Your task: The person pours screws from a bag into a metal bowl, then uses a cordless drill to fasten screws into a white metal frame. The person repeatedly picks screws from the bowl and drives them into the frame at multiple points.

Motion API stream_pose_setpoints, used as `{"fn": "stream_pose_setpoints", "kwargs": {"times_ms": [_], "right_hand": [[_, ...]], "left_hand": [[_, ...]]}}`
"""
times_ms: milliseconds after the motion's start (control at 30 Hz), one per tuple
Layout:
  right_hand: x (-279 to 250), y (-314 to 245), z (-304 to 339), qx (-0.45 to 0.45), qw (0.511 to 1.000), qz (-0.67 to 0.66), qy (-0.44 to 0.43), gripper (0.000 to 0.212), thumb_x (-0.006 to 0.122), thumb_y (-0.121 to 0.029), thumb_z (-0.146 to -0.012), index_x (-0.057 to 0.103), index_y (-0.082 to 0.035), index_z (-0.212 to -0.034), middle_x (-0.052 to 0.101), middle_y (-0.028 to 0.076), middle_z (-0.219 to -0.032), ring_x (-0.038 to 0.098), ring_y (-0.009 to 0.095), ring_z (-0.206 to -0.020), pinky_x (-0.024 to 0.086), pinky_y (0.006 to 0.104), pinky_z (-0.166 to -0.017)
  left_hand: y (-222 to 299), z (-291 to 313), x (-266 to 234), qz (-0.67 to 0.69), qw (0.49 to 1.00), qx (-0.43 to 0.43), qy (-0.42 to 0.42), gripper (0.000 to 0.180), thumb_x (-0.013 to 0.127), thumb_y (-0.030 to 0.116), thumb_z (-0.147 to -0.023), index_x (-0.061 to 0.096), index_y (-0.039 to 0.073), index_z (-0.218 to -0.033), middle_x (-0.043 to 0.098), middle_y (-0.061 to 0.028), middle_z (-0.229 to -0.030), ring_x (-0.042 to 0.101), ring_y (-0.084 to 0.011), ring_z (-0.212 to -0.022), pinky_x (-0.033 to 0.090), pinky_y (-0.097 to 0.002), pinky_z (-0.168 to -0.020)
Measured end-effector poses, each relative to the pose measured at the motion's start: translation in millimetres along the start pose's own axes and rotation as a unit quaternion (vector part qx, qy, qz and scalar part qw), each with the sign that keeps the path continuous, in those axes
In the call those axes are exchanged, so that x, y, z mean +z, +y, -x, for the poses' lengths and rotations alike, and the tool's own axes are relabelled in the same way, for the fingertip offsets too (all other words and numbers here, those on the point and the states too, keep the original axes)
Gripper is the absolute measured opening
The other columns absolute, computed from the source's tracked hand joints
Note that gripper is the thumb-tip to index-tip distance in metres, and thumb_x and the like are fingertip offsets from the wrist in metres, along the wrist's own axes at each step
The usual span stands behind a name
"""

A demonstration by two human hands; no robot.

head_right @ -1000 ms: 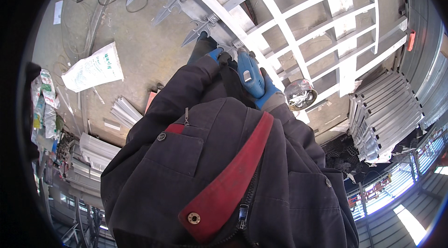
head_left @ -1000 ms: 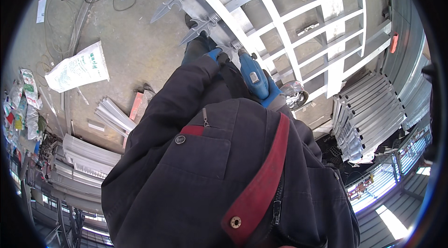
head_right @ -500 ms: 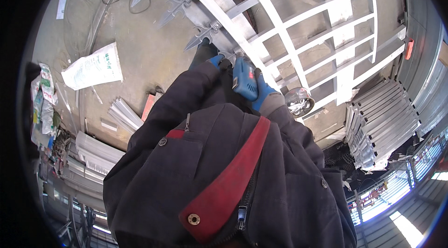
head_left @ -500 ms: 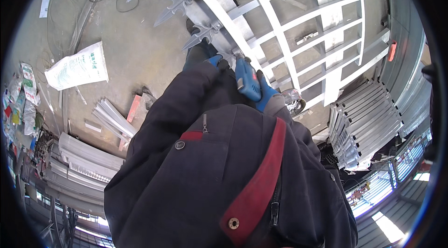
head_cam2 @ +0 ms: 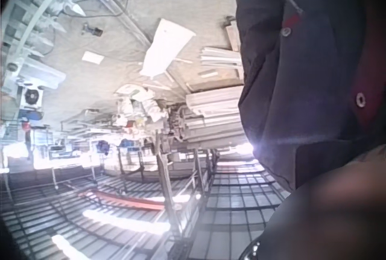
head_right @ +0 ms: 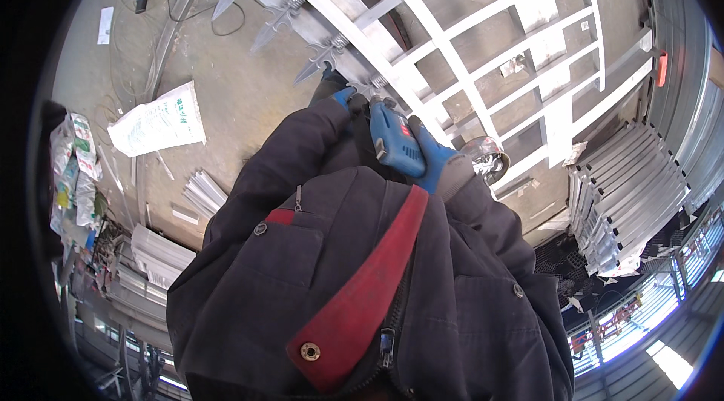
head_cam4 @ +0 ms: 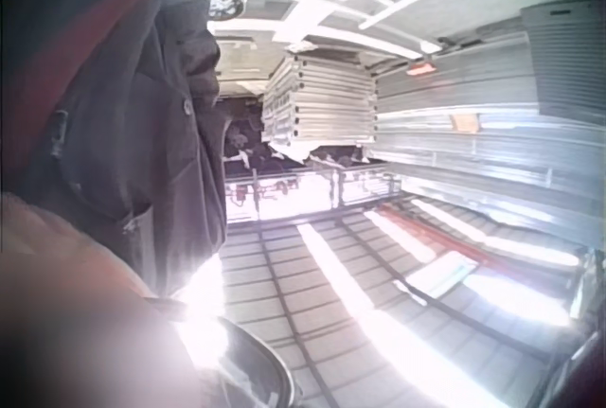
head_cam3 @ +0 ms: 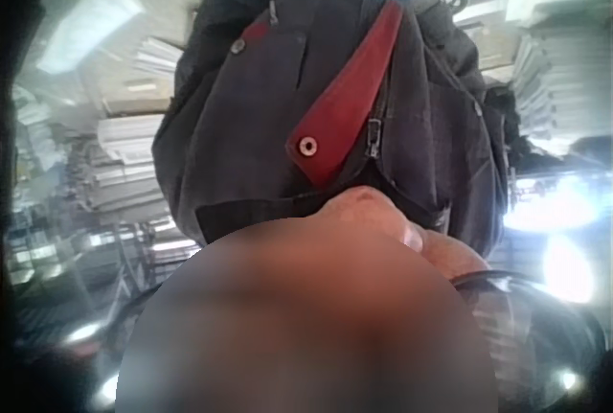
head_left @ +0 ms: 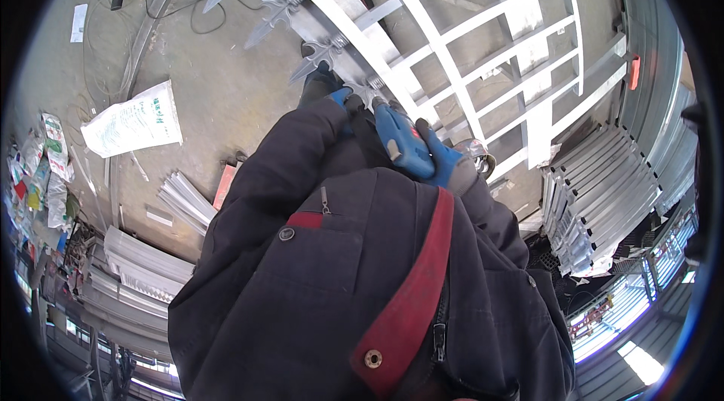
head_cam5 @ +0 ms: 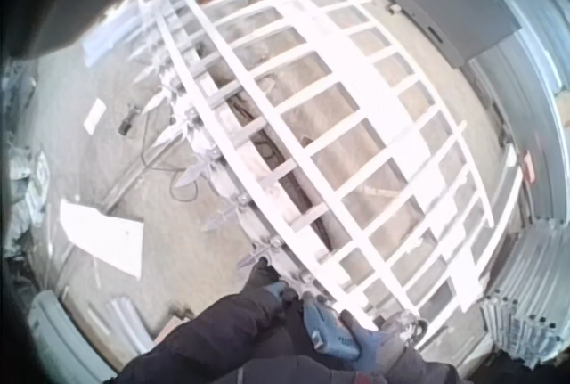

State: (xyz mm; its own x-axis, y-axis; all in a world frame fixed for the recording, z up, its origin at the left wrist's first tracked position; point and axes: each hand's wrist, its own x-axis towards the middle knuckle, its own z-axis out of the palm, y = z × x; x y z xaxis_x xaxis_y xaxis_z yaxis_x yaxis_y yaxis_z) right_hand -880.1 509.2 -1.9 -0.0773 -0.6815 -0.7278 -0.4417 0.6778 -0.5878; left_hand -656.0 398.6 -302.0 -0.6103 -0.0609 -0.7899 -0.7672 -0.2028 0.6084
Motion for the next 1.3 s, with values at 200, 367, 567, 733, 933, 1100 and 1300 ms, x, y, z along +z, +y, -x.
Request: {"fn": "stream_pose_setpoints", "kwargs": {"times_ms": [200,367,567,733,933,1100,1300], "right_hand": [[30,38,42,0.015,0.981,0.002,0.193,0.101,0.075,-0.027,-0.085,0.016,0.000,-0.163,0.062,0.029,-0.131,0.070,0.043,-0.108,0.056,0.0422,-0.089],[67,92,9,0.065,0.928,-0.007,0.366,0.097,0.075,-0.034,-0.087,0.022,0.001,-0.160,0.062,0.032,-0.128,0.066,0.048,-0.110,0.055,0.0487,-0.090],[120,144,-28,0.096,0.888,0.026,0.449,0.093,0.080,-0.035,-0.084,0.031,-0.005,-0.157,0.059,0.029,-0.131,0.064,0.045,-0.106,0.053,0.0516,-0.089],[149,162,-40,0.145,0.885,0.059,0.439,0.091,0.081,-0.035,-0.080,0.036,-0.004,-0.154,0.055,0.025,-0.139,0.065,0.040,-0.108,0.052,0.0496,-0.091],[151,172,-30,0.103,0.894,-0.006,0.435,0.095,0.080,-0.036,-0.080,0.034,-0.003,-0.155,0.057,0.027,-0.138,0.064,0.042,-0.111,0.053,0.0492,-0.093],[148,177,0,0.091,0.908,-0.075,0.402,0.075,0.070,-0.039,-0.089,0.043,-0.004,-0.150,0.058,0.024,-0.139,0.064,0.041,-0.115,0.052,0.0478,-0.097],[141,197,84,0.098,0.867,-0.147,0.466,0.042,0.069,-0.032,-0.093,0.067,-0.008,-0.128,0.071,0.022,-0.117,0.069,0.039,-0.106,0.055,0.0464,-0.091]], "left_hand": [[-13,-6,6,-0.030,0.997,0.029,0.068,0.071,0.066,0.056,-0.089,0.061,-0.002,-0.130,0.069,-0.0217,-0.118,0.066,-0.0325,-0.109,0.052,-0.0425,-0.093],[-31,-26,14,-0.077,0.988,-0.002,0.133,0.063,0.070,0.047,-0.090,0.060,-0.003,-0.127,0.069,-0.0204,-0.109,0.066,-0.0308,-0.096,0.053,-0.0407,-0.083],[-25,-32,8,0.255,0.954,-0.158,0.006,0.043,0.072,0.028,-0.094,0.058,0.001,-0.124,0.067,-0.0155,-0.089,0.059,-0.0239,-0.066,0.047,-0.0378,-0.055],[-35,-36,4,0.162,0.976,-0.132,0.059,0.062,0.074,0.037,-0.093,0.051,-0.003,-0.134,0.067,-0.0137,-0.078,0.058,-0.0179,-0.058,0.045,-0.0306,-0.052],[-41,-42,-1,0.061,0.983,-0.122,0.126,0.060,0.072,0.038,-0.092,0.054,-0.004,-0.131,0.067,-0.0110,-0.077,0.057,-0.0156,-0.054,0.046,-0.0348,-0.046],[-27,-38,-1,0.081,0.981,-0.147,0.097,0.044,0.066,0.039,-0.094,0.064,0.002,-0.119,0.067,-0.0117,-0.084,0.055,-0.0177,-0.054,0.048,-0.0332,-0.050],[-16,-34,2,0.060,0.977,-0.152,0.134,0.040,0.064,0.036,-0.096,0.066,0.002,-0.118,0.064,-0.0088,-0.079,0.053,-0.0161,-0.052,0.048,-0.0307,-0.049]]}}
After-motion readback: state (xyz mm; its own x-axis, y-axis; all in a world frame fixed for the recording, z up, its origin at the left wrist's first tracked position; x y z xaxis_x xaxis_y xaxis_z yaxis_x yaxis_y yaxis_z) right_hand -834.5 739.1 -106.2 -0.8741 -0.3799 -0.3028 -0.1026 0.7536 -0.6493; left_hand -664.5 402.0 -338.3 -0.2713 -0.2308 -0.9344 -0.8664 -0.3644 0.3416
